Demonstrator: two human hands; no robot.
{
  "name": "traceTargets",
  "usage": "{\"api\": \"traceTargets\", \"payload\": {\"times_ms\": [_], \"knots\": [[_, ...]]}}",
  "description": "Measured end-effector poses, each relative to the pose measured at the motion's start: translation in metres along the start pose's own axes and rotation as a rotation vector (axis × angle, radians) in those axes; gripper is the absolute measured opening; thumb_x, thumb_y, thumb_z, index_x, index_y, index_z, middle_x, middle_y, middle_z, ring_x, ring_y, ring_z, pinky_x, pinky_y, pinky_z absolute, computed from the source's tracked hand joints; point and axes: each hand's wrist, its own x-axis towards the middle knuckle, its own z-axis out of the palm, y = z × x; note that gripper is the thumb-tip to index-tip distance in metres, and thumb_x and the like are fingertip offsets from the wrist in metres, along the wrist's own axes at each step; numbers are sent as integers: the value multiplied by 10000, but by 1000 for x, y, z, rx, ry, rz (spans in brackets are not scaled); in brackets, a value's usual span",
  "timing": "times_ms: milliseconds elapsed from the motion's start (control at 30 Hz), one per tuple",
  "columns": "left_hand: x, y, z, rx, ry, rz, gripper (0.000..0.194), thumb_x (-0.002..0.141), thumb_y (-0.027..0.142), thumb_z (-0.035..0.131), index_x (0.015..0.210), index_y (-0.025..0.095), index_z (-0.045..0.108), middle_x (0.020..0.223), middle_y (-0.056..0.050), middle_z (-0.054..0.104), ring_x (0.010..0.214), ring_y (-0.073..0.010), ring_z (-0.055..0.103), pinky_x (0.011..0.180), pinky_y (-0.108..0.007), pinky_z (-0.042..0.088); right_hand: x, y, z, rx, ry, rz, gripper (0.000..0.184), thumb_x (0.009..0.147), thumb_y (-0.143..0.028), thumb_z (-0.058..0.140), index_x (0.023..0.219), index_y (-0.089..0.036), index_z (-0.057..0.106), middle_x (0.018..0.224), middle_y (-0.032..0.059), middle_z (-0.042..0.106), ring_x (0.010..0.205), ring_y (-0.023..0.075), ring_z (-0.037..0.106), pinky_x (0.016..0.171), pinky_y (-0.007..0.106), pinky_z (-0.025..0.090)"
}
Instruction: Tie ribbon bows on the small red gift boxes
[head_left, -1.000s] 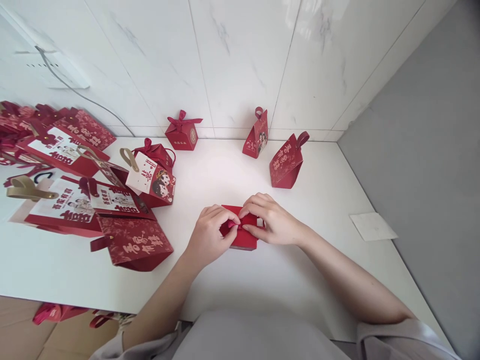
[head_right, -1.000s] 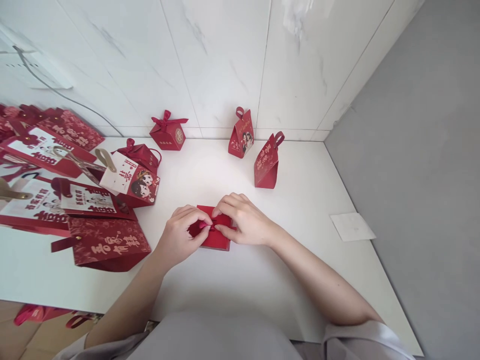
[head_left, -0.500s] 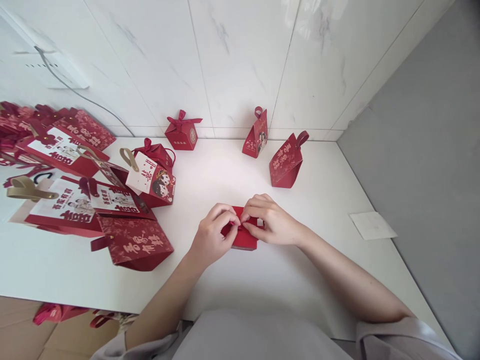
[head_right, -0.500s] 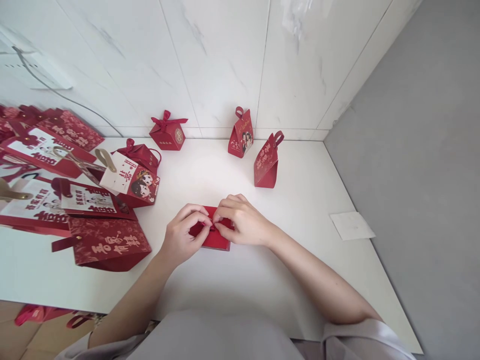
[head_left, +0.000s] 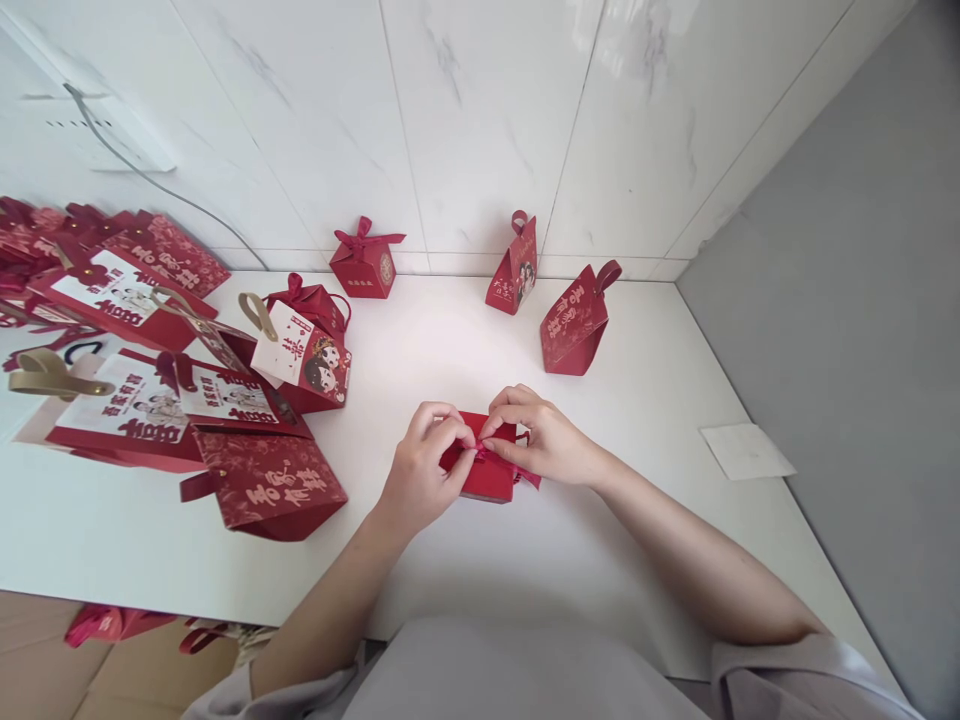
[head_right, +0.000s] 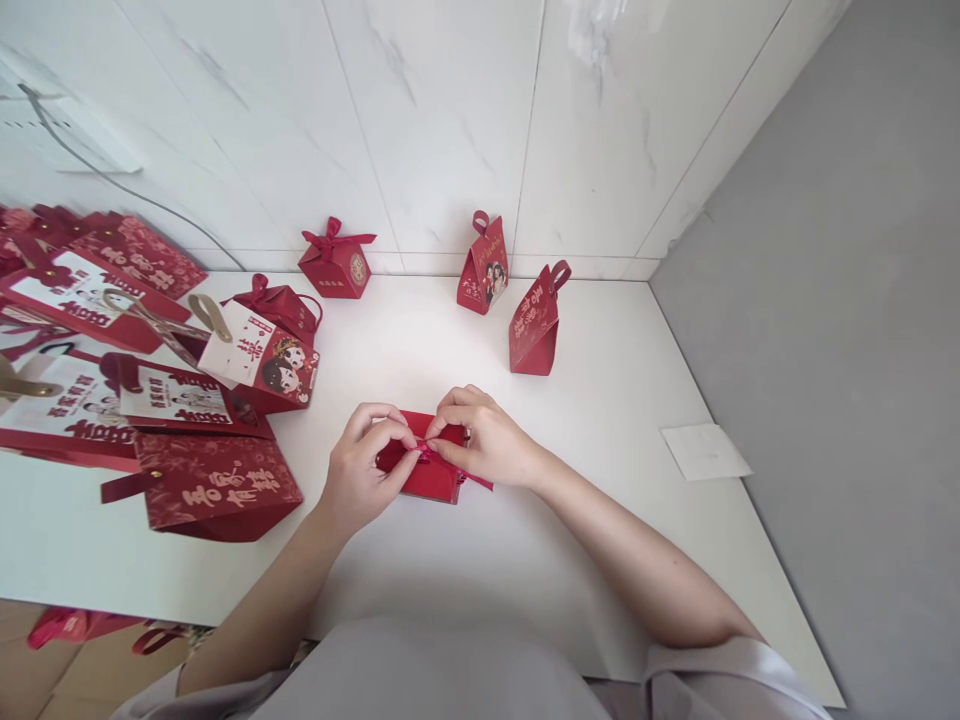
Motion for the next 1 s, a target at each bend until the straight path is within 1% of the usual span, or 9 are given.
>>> {"api": "traceTargets", "payload": {"times_ms": [100,233,300,400,467,533,767,900,1000], "knots": [[1,1,-1,-6,1,-4,137,806,79,583,869,200,575,949,-50,522,917,-166,583,786,-292,513,1,0,2,2,16,-12,99,837,-131,612,864,-218,651,891,34,574,872,184,531,799,337,454],[0,-1,-3,-24,-39,19,160,818,58,554,860,204,605,981,-48,515,874,-144,584,768,-282,510,1,-1,3,-15,51,-20,115,819,-104,593,830,-210,634,889,35,570,849,179,535,802,338,460],[0,-3,-4,-37,-63,30,160,813,48,554,842,198,603,992,-47,503,855,-134,586,753,-275,510,1,-2,2,-21,55,-9,116,837,-110,570,847,-210,627,926,42,573,884,182,538,839,356,460],[-2,-6,-6,-54,-82,66,151,814,44,559,811,192,589,1010,-45,492,844,-125,594,730,-263,516,0,-3,0,-7,14,35,111,877,-145,548,879,-219,630,1133,67,565,1088,218,508,937,419,433],[-2,-8,-6,-67,-81,85,149,821,46,559,798,191,584,1015,-42,488,827,-117,598,724,-259,521,0,-4,-1,40,-42,61,96,891,-178,554,887,-223,638,1288,69,512,1237,242,435,984,455,412],[-2,-9,-6,-85,-83,95,149,828,49,555,799,191,585,1014,-40,485,791,-105,598,720,-261,525,0,-4,0,100,-78,73,77,890,-193,570,891,-221,641,1364,67,473,1313,247,381,1014,467,398],[0,-9,-8,-122,-130,73,151,828,60,555,783,198,597,973,-42,515,784,-117,583,699,-260,514,0,-5,3,271,-113,119,56,861,-172,606,821,-209,618,1343,72,526,1333,226,404,1055,445,390],[3,-9,-10,-128,-155,71,149,833,71,553,775,200,599,913,-40,542,822,-138,577,698,-263,497,1,-5,0,262,-93,73,60,862,-180,614,814,-215,609,1363,62,523,1374,209,346,1105,447,340],[4,-9,-11,-146,-176,68,154,840,75,542,788,204,607,889,-36,558,789,-132,572,668,-255,489,1,-6,-2,220,-56,36,62,871,-179,602,824,-219,601,1370,52,521,1367,215,355,1103,465,338]]}}
